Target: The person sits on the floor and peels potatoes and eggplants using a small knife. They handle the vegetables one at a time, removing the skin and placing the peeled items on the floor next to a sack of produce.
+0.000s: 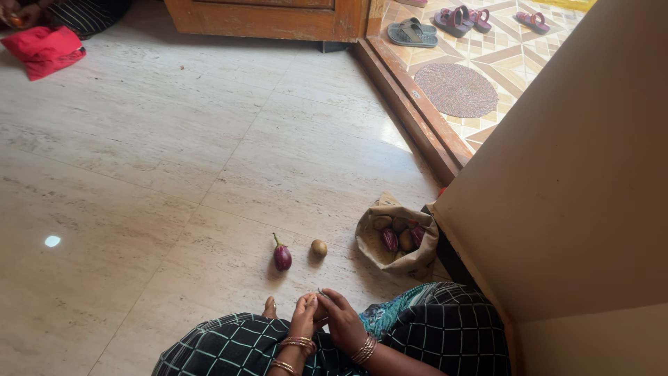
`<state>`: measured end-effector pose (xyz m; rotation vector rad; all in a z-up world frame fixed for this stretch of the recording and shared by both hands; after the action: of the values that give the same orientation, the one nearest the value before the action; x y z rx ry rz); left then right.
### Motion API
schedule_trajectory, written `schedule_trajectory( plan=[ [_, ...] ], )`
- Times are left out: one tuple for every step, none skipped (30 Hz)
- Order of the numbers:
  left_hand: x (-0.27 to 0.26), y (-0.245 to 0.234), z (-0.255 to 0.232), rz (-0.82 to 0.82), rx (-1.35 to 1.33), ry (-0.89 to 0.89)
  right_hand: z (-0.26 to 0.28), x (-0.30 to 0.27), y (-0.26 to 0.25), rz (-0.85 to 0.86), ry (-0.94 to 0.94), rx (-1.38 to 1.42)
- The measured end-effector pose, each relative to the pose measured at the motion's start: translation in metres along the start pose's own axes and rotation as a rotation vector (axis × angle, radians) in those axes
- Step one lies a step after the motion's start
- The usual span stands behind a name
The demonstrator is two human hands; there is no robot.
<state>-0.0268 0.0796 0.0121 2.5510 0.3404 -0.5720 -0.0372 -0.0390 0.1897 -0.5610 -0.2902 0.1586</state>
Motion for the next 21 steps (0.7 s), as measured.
schedule_trajectory(
  plan=[
    [0.007,0.000,0.004,0.023,0.074,0.019,-0.007,0.001,0.005,0.020,0.024,-0.018],
    [0.009,0.000,0.013,0.044,0.149,0.030,-0.020,0.002,0.007,0.015,0.072,0.005],
    [0.013,-0.001,0.021,0.065,0.223,0.040,-0.035,0.007,0.008,0.010,0.121,0.028],
    [0.017,0.001,0.027,0.091,0.196,0.078,-0.050,0.007,0.010,0.007,0.176,0.050],
    [0.023,0.004,0.030,0.116,0.170,0.116,-0.061,0.007,0.013,0.022,0.209,0.105],
    [0.028,0.006,0.031,0.144,0.144,0.159,-0.072,0.010,0.016,0.034,0.238,0.159],
    [0.031,0.003,0.034,0.121,0.110,0.167,-0.080,0.009,0.019,0.045,0.267,0.213],
    [0.035,0.002,0.034,0.098,0.077,0.175,-0.082,0.009,0.020,0.049,0.272,0.213],
    [0.038,0.000,0.032,0.076,0.044,0.182,-0.083,0.010,0.020,0.053,0.278,0.212],
    [0.039,-0.003,0.032,0.039,-0.009,0.196,-0.083,0.006,0.021,0.057,0.285,0.212],
    [0.041,-0.006,0.031,0.003,-0.062,0.210,-0.079,0.004,0.021,0.061,0.260,0.210],
    [0.041,-0.009,0.031,-0.035,-0.115,0.224,-0.074,0.003,0.021,0.065,0.234,0.208],
    [0.039,-0.012,0.032,-0.055,-0.139,0.224,-0.069,0.001,0.021,0.069,0.209,0.206],
    [0.039,-0.013,0.031,-0.073,-0.165,0.228,-0.065,0.000,0.021,0.064,0.185,0.163],
    [0.039,-0.015,0.030,-0.091,-0.191,0.231,-0.060,-0.002,0.021,0.058,0.161,0.120],
    [0.038,-0.013,0.033,-0.068,-0.146,0.195,-0.057,-0.002,0.020,0.052,0.138,0.076],
    [0.036,-0.011,0.036,-0.045,-0.102,0.159,-0.057,0.000,0.018,0.030,0.146,0.087],
    [0.034,-0.010,0.041,-0.021,-0.056,0.119,-0.059,0.002,0.016,0.007,0.158,0.097],
    [0.034,-0.006,0.044,0.031,-0.035,0.093,-0.062,0.004,0.015,-0.015,0.171,0.106],
    [0.032,-0.001,0.048,0.083,-0.013,0.065,-0.066,0.006,0.013,-0.022,0.184,0.143],
    [0.030,0.003,0.052,0.135,0.008,0.036,-0.070,0.008,0.012,-0.029,0.198,0.180]
  ],
)
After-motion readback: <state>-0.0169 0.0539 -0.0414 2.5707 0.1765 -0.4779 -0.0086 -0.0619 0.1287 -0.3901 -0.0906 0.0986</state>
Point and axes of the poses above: each hand's wrist, its own x-axis towards the middle knuckle, its own y-axis out of the palm, z = x × y, the point moved 8 cm from there along x, towards the middle knuckle, and after that the axes turned 14 degrees about y, right-handed, at the moved point
